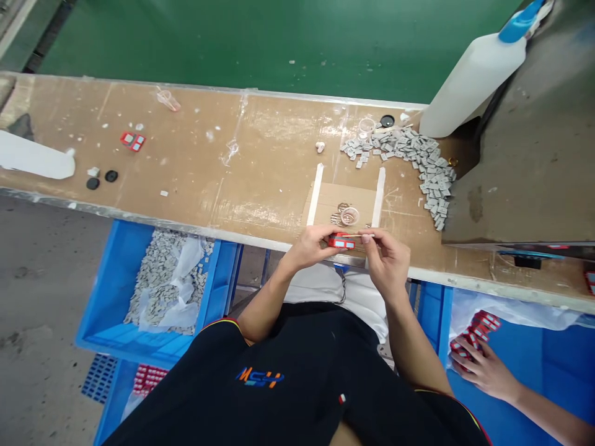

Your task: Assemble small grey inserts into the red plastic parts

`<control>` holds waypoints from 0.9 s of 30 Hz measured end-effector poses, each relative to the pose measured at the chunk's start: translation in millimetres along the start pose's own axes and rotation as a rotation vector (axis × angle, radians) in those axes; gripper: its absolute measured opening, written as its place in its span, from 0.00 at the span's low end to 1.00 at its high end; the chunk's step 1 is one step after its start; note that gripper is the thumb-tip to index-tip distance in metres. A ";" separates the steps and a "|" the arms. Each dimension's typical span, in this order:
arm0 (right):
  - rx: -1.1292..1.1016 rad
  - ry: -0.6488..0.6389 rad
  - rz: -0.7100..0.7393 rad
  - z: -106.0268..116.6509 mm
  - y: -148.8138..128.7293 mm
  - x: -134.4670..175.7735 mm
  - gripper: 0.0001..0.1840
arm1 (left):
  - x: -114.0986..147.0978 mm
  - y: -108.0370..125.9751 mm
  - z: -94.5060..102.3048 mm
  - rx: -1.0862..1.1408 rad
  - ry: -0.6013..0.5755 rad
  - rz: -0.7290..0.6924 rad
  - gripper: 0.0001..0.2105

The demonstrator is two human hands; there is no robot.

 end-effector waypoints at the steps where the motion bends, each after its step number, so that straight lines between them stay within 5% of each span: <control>1: 0.017 -0.009 0.028 -0.4 -3.2 -0.9 0.12 | 0.2 -0.3 -0.1 0.002 -0.002 -0.001 0.12; 11: 0.073 -0.060 0.207 -0.6 -15.6 -1.0 0.10 | 1.5 -3.9 0.0 0.035 0.012 -0.033 0.12; 27: 0.081 -0.088 0.233 -5.6 -18.1 -4.2 0.10 | 0.5 -2.5 0.8 0.019 0.005 -0.055 0.13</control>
Point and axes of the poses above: each hand's wrist, its own x-axis away from the middle knuckle, its own z-axis out of the back of the hand, y = z × x, the point moved 4 cm from there along -x, towards the middle knuckle, and after that the axes turned 14 degrees about y, right-handed, at the moved point
